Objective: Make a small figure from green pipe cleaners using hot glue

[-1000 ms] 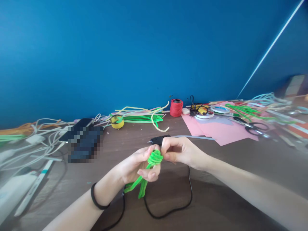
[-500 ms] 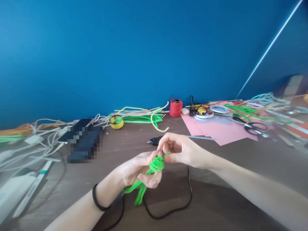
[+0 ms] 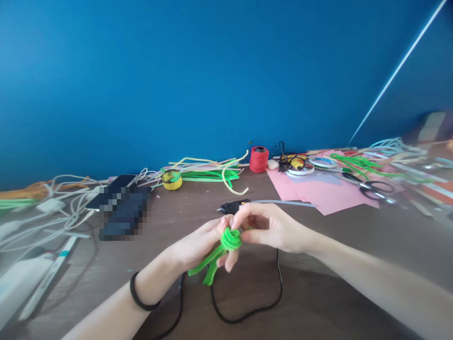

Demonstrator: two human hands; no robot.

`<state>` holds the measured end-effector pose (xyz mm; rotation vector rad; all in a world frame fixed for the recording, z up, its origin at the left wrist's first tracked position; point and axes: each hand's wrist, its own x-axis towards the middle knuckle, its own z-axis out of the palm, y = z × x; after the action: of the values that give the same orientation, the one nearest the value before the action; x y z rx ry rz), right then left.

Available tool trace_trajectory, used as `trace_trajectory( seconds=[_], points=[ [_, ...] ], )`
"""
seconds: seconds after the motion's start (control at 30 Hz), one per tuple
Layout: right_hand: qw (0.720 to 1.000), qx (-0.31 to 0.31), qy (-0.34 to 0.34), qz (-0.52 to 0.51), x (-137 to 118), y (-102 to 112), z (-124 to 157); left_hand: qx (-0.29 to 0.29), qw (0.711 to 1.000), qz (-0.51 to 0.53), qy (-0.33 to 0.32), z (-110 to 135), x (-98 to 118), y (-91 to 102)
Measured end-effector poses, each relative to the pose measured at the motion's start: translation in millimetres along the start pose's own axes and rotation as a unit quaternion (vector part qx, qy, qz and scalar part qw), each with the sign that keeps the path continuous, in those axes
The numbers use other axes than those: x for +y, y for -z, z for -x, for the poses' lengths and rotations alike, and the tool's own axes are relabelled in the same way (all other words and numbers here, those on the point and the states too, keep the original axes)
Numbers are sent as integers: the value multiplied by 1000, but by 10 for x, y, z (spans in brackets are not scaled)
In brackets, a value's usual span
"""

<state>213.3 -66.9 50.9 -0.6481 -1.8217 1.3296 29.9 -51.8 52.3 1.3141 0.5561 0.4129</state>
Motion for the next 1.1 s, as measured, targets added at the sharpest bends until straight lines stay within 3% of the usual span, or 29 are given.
trace_trajectory(
  seconds=[0.07, 0.17, 0.23, 0.4, 0.53, 0.83, 0.97, 1.1],
  points=[
    [1000, 10, -8, 24, -7, 2, 0, 92, 994, -46, -29, -2, 38, -28],
    [998, 31, -23, 57, -21, 6, -10, 246, 961, -103, -77, -9, 71, -70],
    [996, 48, -34, 64, -32, 9, -21, 284, 948, -115, -88, -1, 85, -91],
    [995, 77, -37, 55, -49, 32, -38, 239, 958, -139, -80, 54, 156, -111],
    [993, 95, -25, 59, -49, 66, -46, 210, 952, -192, -112, 45, 170, -96],
    [997, 69, -23, -40, 2, 77, -50, 286, 853, -397, -184, 34, 99, -55],
    [996, 52, -38, -69, 22, 81, -44, 288, 843, -411, -193, 44, 93, -69],
    [997, 63, -9, -52, 0, 71, -32, 301, 846, -399, -183, 45, 88, -79]
  ],
)
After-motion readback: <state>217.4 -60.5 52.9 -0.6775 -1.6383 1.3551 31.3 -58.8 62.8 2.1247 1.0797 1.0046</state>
